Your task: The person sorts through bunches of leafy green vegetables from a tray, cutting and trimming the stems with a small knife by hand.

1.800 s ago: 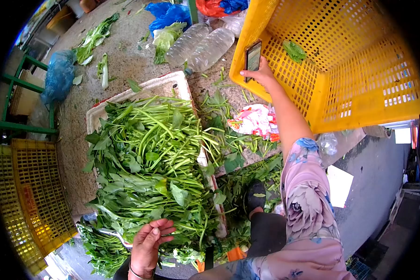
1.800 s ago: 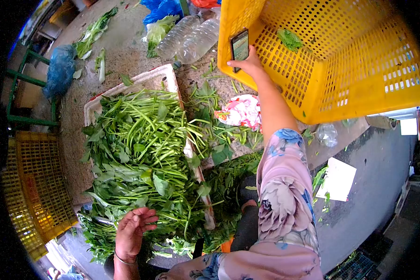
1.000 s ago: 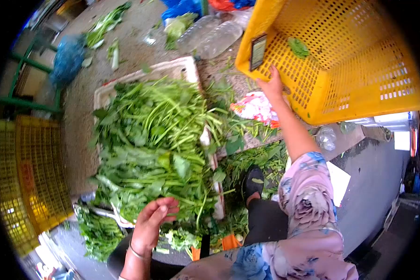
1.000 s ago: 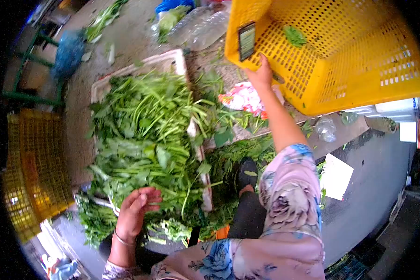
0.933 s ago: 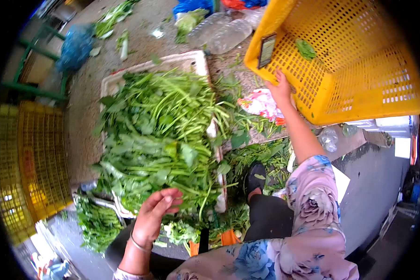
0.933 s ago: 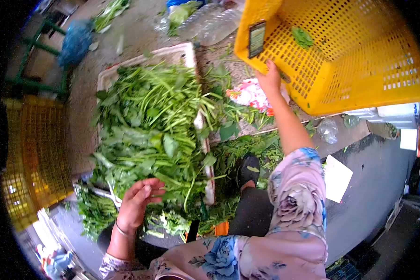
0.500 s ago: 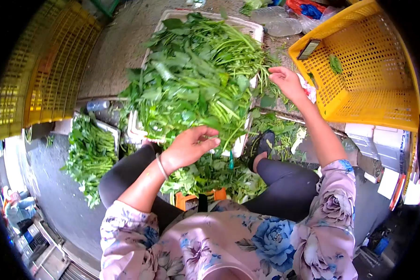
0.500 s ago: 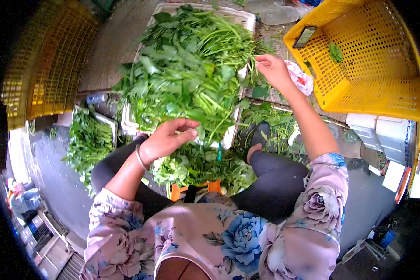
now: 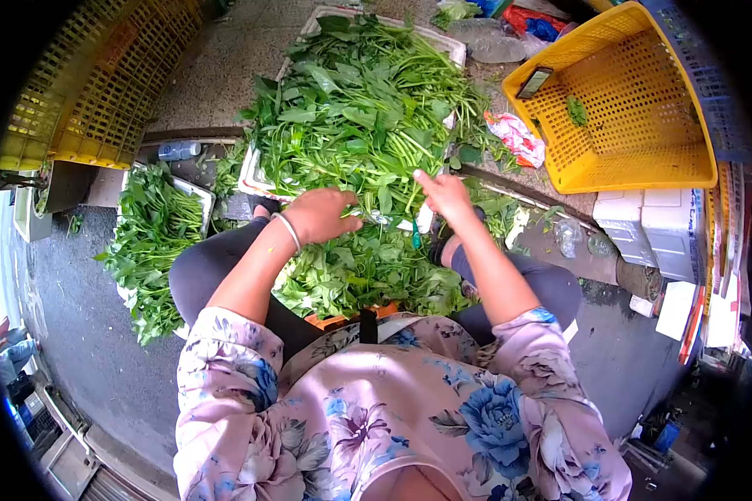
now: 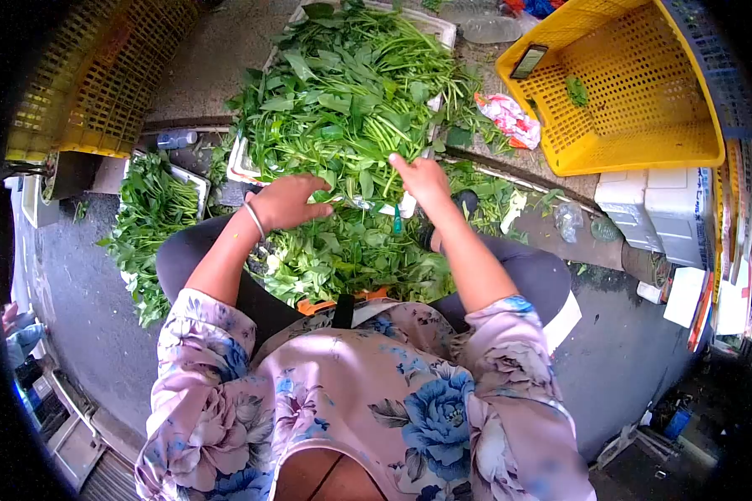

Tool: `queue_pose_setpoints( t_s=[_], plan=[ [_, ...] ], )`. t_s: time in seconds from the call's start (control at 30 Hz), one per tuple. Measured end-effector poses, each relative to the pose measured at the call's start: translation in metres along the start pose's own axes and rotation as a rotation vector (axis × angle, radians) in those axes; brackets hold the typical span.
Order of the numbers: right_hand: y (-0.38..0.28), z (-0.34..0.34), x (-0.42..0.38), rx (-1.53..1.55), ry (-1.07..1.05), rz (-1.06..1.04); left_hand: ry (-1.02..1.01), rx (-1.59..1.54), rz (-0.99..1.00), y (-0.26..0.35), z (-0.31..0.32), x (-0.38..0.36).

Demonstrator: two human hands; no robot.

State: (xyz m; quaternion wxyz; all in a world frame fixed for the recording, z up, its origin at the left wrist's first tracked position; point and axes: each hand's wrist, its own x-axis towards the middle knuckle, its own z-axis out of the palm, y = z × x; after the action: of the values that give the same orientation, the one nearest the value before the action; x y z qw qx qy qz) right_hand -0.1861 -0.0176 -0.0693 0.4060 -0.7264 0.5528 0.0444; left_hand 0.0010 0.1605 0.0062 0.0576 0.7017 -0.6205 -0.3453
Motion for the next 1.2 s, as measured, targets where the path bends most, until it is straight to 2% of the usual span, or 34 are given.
queue_pose_setpoints(
  t_s=[0.03, 0.1, 0.13, 0.17, 0.2, 0.23, 0.27, 0.33, 0.4, 0.43, 0.5, 0.57, 0.6, 0.63, 0.67, 0.73, 0.77, 0.9, 0.97, 1.07, 1.13, 1.2],
  plan=[
    [0.008, 0.009, 0.003, -0.021, 0.042, -0.004, 0.048, -0.049, 0.018, 0.003, 0.001, -0.009],
    [0.053, 0.048, 0.034, 0.163, 0.142, -0.103, 0.089, -0.089, 0.036, 0.013, 0.009, -0.028],
    [0.031, 0.035, 0.003, 0.42, 0.052, 0.006, 0.226, -0.207, 0.031, 0.019, 0.017, -0.038],
    [0.025, 0.029, -0.012, 0.427, 0.059, 0.001, 0.364, -0.323, 0.03, 0.023, 0.025, -0.045],
    [0.022, 0.023, -0.023, 0.7, 0.001, 0.079, 0.4, -0.433, 0.008, 0.028, 0.035, -0.048],
    [0.024, 0.018, -0.029, 0.969, -0.056, 0.158, 0.384, -0.542, -0.038, 0.033, 0.043, -0.051],
    [0.031, 0.014, -0.032, 1.141, -0.091, 0.151, 0.327, -0.549, -0.021, 0.032, 0.047, -0.047],
    [0.031, -0.005, -0.047, 1.318, -0.087, 0.118, 0.267, -0.559, -0.006, 0.027, 0.053, -0.037],
    [0.023, -0.023, -0.063, 1.422, -0.001, 0.03, 0.277, -0.787, -0.047, 0.014, 0.064, -0.018],
    [0.019, -0.033, -0.071, 1.408, 0.043, -0.074, 0.27, -0.782, -0.044, 0.012, 0.065, -0.011],
    [0.011, -0.046, -0.083, 1.261, 0.156, -0.277, 0.29, -1.019, -0.151, 0.01, 0.066, 0.004],
    [-0.006, -0.043, -0.101, 0.991, 0.215, -0.218, 0.274, -1.185, -0.154, 0.019, 0.066, 0.013],
    [-0.007, -0.029, -0.101, 0.975, 0.233, -0.325, 0.255, -1.198, -0.126, 0.026, 0.063, 0.015],
    [-0.009, -0.016, -0.104, 0.896, 0.233, -0.318, 0.237, -1.212, -0.1, 0.032, 0.061, 0.017],
    [0.004, 0.007, -0.094, 0.726, 0.264, -0.412, 0.282, -1.231, -0.076, 0.039, 0.061, 0.019],
    [-0.005, 0.026, -0.104, 0.601, 0.223, -0.423, 0.307, -1.272, -0.079, 0.052, 0.057, 0.022],
    [-0.01, 0.032, -0.11, 0.476, 0.283, -0.423, 0.344, -1.324, -0.097, 0.055, 0.056, 0.023],
    [-0.009, 0.042, -0.112, 0.395, 0.233, -0.413, 0.38, -1.356, -0.183, 0.054, 0.061, 0.031],
    [-0.005, 0.044, -0.11, 0.372, 0.217, -0.501, 0.357, -1.348, -0.205, 0.051, 0.061, 0.033],
    [0.0, 0.044, -0.108, 0.472, 0.188, -0.533, 0.299, -1.308, -0.266, 0.048, 0.064, 0.035],
    [0.003, 0.042, -0.109, 0.415, 0.169, -0.492, 0.378, -1.354, -0.224, 0.046, 0.068, 0.034],
    [0.008, 0.047, -0.114, 0.495, 0.074, -0.451, 0.435, -1.365, -0.21, 0.045, 0.069, 0.032]
  ],
)
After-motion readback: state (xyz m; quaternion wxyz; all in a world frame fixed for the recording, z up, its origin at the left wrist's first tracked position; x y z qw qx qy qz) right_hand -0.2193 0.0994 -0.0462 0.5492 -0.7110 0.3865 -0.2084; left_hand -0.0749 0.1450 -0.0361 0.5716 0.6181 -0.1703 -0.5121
